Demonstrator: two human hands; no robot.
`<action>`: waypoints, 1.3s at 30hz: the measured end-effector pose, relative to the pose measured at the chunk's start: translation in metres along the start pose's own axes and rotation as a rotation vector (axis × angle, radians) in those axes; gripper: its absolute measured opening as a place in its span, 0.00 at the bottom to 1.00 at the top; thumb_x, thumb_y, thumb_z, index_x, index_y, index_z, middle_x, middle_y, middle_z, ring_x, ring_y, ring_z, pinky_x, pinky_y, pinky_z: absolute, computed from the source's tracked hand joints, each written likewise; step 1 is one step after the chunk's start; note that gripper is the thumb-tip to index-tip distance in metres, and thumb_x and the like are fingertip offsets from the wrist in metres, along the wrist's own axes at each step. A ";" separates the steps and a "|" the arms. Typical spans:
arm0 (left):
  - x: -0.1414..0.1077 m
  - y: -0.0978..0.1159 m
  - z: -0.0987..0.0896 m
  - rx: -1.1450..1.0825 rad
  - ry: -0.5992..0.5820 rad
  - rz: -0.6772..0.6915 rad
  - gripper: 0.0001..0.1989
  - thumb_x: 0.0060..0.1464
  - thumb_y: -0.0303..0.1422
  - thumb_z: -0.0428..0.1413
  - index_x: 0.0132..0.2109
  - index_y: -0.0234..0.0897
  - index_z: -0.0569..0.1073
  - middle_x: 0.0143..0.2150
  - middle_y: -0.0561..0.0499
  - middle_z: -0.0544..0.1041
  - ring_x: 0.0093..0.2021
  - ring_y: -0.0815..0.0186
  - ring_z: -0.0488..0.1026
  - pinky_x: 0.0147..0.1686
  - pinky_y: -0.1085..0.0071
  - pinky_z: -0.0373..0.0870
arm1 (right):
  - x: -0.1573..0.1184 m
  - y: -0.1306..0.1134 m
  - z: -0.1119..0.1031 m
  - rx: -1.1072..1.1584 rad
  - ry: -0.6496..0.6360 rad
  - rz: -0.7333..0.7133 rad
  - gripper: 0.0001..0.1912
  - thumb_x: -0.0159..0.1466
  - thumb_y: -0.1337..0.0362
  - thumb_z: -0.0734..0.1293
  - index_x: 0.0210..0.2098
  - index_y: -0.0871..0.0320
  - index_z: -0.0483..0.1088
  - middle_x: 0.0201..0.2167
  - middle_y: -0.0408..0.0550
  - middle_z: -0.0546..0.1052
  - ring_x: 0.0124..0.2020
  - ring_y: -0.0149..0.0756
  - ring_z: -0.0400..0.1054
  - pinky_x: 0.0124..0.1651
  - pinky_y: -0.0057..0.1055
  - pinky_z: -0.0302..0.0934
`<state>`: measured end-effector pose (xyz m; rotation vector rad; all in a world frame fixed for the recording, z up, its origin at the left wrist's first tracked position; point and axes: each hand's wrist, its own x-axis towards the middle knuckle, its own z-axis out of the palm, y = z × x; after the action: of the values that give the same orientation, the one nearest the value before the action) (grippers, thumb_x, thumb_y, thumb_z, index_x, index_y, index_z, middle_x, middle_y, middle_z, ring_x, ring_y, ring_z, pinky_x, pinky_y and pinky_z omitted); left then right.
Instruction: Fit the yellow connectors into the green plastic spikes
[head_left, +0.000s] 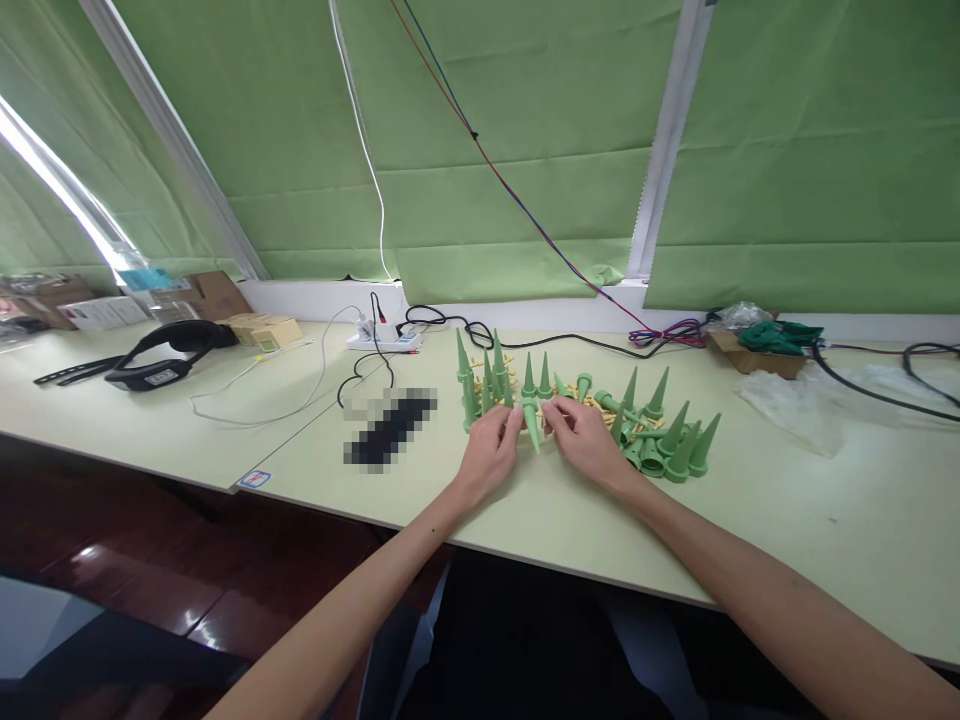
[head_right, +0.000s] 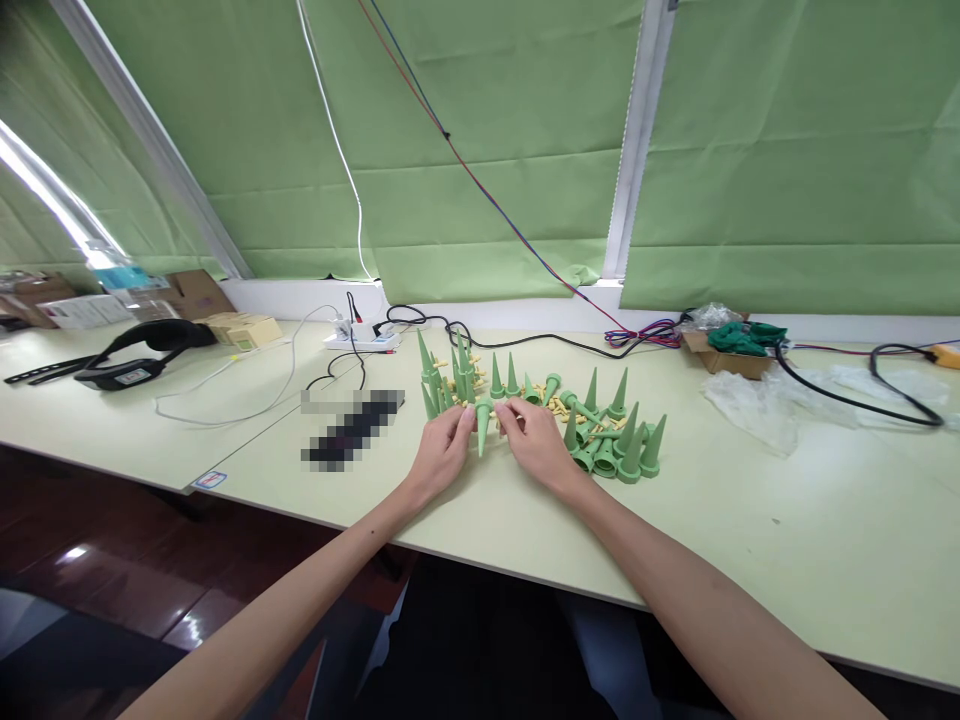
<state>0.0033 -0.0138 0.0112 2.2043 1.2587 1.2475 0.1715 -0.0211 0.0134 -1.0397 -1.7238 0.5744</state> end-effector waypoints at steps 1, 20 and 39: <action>0.000 0.000 0.000 0.002 -0.007 -0.006 0.21 0.67 0.42 0.41 0.27 0.36 0.61 0.26 0.53 0.64 0.28 0.69 0.61 0.32 0.70 0.57 | 0.000 -0.001 0.000 -0.005 -0.004 -0.018 0.21 0.70 0.53 0.57 0.25 0.57 0.63 0.20 0.40 0.66 0.21 0.29 0.57 0.29 0.29 0.52; -0.001 -0.005 0.000 -0.016 -0.050 0.077 0.15 0.64 0.42 0.47 0.35 0.36 0.66 0.33 0.52 0.66 0.27 0.72 0.61 0.29 0.73 0.59 | -0.001 0.003 0.002 0.031 -0.025 0.054 0.26 0.70 0.49 0.54 0.20 0.55 0.56 0.13 0.39 0.60 0.17 0.30 0.54 0.26 0.30 0.51; -0.003 -0.008 0.003 -0.139 -0.045 0.022 0.17 0.63 0.41 0.49 0.52 0.34 0.68 0.38 0.48 0.77 0.22 0.73 0.66 0.26 0.74 0.63 | 0.000 0.005 0.005 0.132 -0.079 0.147 0.28 0.69 0.43 0.52 0.23 0.56 0.60 0.13 0.38 0.62 0.14 0.29 0.56 0.21 0.28 0.52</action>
<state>0.0008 -0.0109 0.0028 2.1402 1.0989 1.2472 0.1688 -0.0178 0.0082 -1.0671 -1.6630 0.8213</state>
